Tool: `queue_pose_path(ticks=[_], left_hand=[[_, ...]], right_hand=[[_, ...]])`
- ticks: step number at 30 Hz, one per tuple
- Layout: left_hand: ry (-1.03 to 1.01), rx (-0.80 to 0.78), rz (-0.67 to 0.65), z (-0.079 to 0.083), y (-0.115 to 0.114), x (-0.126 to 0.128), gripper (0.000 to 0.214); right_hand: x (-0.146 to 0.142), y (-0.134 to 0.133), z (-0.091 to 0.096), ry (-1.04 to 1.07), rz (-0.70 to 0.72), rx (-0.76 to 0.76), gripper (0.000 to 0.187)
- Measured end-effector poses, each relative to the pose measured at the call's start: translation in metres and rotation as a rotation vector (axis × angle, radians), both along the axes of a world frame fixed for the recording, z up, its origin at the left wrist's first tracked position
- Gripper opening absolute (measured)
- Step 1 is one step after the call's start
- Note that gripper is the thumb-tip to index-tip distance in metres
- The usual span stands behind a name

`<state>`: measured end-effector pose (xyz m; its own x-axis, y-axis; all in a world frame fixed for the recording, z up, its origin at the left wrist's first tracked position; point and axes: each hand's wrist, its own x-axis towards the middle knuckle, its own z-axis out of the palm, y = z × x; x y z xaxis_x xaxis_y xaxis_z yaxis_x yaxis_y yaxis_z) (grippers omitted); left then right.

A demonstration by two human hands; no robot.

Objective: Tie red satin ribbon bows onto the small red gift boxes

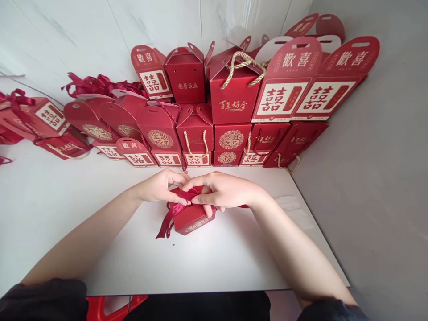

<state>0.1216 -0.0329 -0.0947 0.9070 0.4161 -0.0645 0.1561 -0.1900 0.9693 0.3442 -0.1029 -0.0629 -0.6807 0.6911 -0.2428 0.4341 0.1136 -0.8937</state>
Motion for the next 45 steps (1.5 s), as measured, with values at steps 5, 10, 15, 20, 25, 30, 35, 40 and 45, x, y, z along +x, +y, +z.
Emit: queue_pose_path(ticks=[5,10,15,20,25,30,35,40,45], left_hand=[[0.071,0.054,0.055,0.004,-0.005,0.002,0.019],[0.038,-0.050,0.096,0.002,-0.009,0.003,0.025],[0.034,-0.061,0.115,0.003,-0.010,0.002,0.039],[0.059,-0.006,0.116,0.007,-0.012,0.002,0.039],[0.101,0.009,0.116,0.011,-0.014,0.001,0.039],[0.122,0.048,0.101,0.013,-0.014,-0.001,0.040],[0.161,0.345,0.094,0.017,-0.015,0.001,0.040],[0.197,0.589,0.116,0.025,-0.023,0.003,0.037],[0.190,0.411,0.131,0.025,-0.025,0.002,0.035]], right_hand=[[0.001,-0.002,0.004,-0.042,0.046,0.046,0.043],[0.009,-0.004,0.009,-0.026,-0.020,0.144,0.030],[0.007,-0.003,0.005,-0.111,-0.087,0.099,0.027],[-0.004,-0.001,-0.002,-0.119,-0.156,0.235,0.034],[-0.010,0.000,-0.007,-0.069,-0.192,0.329,0.025],[-0.006,-0.001,-0.018,0.006,-0.233,0.357,0.026],[-0.008,-0.011,-0.035,0.116,-0.355,0.416,0.024],[-0.016,-0.019,-0.052,0.252,-0.457,0.304,0.020],[-0.021,-0.019,-0.066,0.500,-0.540,0.178,0.015]])
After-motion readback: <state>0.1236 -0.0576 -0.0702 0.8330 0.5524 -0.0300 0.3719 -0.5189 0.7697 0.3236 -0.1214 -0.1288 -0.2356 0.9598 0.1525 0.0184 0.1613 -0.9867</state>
